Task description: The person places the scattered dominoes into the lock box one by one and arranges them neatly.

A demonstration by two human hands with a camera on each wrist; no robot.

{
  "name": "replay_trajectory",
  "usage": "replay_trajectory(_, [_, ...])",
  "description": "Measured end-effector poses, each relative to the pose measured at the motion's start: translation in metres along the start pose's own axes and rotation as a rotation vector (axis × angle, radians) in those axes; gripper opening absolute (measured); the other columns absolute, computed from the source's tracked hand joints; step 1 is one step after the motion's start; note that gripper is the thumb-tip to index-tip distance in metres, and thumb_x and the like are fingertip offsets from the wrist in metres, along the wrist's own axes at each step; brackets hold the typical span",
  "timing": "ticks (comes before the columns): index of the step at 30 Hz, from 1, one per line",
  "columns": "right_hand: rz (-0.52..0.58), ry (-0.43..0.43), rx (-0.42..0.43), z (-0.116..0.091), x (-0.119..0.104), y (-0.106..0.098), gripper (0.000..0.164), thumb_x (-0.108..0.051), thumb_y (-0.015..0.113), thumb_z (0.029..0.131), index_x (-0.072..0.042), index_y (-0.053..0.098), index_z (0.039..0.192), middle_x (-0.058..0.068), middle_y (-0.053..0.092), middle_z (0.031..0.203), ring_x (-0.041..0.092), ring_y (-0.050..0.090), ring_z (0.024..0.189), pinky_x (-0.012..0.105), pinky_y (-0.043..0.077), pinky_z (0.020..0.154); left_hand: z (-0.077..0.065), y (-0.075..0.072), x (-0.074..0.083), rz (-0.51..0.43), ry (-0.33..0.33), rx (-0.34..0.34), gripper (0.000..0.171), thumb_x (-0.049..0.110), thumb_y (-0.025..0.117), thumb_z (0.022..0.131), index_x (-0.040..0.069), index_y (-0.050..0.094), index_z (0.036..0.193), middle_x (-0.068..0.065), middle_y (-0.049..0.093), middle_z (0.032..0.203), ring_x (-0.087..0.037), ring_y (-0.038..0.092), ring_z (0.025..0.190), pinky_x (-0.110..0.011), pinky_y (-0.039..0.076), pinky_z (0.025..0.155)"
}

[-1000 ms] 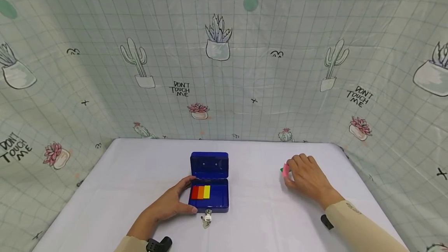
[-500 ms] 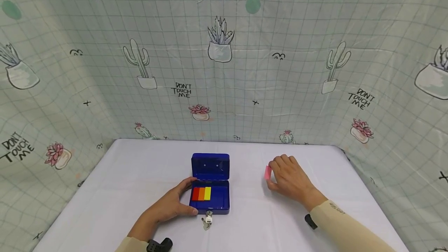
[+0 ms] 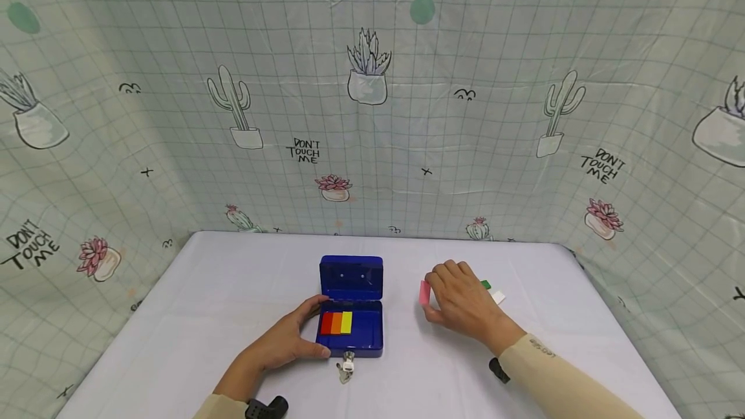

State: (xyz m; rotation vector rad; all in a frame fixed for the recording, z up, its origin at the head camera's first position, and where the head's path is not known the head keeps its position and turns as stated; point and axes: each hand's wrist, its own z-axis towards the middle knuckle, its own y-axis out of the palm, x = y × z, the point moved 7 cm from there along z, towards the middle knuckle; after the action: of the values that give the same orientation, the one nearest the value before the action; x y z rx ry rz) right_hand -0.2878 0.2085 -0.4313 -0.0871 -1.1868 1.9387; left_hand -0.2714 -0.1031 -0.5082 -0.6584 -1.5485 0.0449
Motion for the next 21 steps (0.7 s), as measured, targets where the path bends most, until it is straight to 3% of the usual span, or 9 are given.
replay_trajectory(21, [0.037, -0.049, -0.027, 0.024, -0.040, 0.000, 0.036, -0.040, 0.063, 0.089, -0.008, 0.065, 0.105, 0.004, 0.062, 0.097, 0.024, 0.055, 0.089, 0.037, 0.043, 0.077, 0.000, 0.000, -0.003, 0.009, -0.021, 0.008, 0.108, 0.029, 0.099, 0.071, 0.018, 0.040, 0.161, -0.019, 0.043, 0.165, -0.044, 0.035, 0.154, -0.074, 0.020, 0.124])
